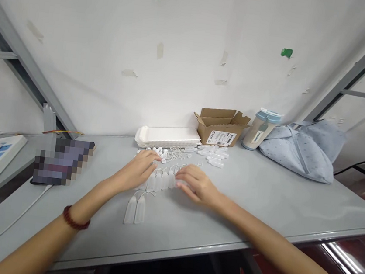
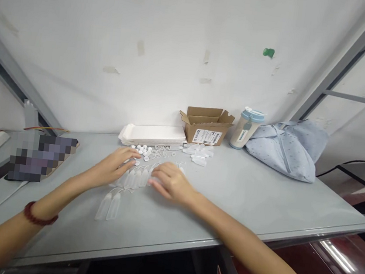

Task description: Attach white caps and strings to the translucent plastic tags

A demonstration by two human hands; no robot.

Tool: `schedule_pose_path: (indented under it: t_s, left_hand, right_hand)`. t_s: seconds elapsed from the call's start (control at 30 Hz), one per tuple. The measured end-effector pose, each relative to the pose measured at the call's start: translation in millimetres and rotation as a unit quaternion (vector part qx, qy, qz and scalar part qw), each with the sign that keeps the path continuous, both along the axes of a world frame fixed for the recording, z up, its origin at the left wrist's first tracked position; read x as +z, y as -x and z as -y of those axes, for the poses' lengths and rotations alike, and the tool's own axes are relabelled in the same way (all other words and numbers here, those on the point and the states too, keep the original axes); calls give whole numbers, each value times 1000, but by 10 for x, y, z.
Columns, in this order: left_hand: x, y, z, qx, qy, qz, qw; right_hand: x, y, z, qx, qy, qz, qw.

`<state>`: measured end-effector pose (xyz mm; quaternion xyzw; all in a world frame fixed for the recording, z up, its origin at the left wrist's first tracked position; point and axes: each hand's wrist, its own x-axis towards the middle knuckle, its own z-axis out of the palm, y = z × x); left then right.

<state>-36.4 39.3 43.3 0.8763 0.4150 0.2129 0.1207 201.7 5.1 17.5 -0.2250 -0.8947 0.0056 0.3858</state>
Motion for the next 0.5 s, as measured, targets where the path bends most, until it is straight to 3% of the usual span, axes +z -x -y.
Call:
schedule_pose_path:
  t_s: [0.2, 0.5]
  left_hand:
    - [-112, -212, -436, -13, -6, -37, 999]
    - [-224, -201, -452, 18, 17, -44, 999]
  right_hand:
    - [-29, -476, -448, -165, 26, 12, 986]
    - [129, -806, -518, -254, 125, 71, 956]
